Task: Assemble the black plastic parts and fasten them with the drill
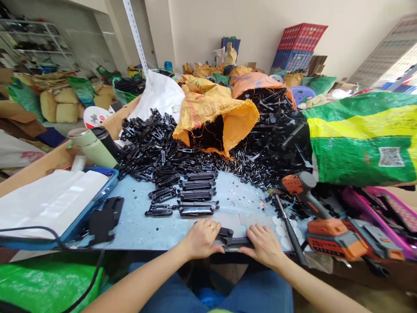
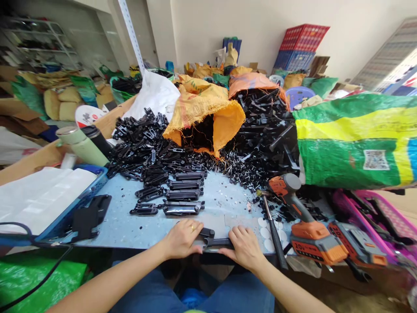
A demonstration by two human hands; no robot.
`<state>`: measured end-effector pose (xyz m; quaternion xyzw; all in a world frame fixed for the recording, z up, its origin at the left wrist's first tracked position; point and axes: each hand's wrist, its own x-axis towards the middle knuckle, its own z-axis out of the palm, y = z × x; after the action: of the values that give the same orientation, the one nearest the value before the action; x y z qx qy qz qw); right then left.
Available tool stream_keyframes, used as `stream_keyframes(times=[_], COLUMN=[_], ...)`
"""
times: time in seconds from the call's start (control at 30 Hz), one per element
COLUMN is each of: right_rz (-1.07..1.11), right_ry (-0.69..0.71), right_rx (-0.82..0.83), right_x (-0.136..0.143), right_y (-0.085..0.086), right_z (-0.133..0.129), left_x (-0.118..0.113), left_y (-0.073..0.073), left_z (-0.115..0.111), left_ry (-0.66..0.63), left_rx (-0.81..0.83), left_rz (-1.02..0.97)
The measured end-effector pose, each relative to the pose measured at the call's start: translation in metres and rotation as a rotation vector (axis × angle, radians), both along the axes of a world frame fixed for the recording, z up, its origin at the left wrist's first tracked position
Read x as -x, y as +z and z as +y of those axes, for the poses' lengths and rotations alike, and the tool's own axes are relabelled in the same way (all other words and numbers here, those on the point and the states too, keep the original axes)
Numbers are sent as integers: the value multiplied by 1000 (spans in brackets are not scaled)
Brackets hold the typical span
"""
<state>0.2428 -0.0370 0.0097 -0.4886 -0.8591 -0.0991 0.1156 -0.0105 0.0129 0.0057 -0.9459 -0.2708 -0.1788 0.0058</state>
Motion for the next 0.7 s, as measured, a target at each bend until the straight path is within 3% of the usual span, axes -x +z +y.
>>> stream_keyframes(times=[0.07,0.13,0.23,0.33,0.4,0.47,0.57,0.63,0.7], right_rz=[-15,-3,121,397,631,875,1123,1162,1064], right_ry=[-12,18,182,415,513,479,271,159,74], right_rx=[-7,20,164,419,552,535,292,126,30], right_x=[-2,-4,2,25,50,81,125,141,136], right_y=[-7,-2,30,67,74,63,29,14,13], right_z=[2,7,12,4,-8,-18,-21,-11,4], left_x=[4,7,9,10,6,-1,-13,-15,-8], left_y=[3,8,25,54,74,88,93,87,73], left_z=[-1,-3,-13,-36,-55,-71,-86,-86,-78], left_ry=[-31,30,107,37,-35,-34,94,142,166], left_rx=[9,33,92,275,435,495,417,343,221], left_rz=[21,10,-152,-439,-622,-807,-1047,-1038,-883])
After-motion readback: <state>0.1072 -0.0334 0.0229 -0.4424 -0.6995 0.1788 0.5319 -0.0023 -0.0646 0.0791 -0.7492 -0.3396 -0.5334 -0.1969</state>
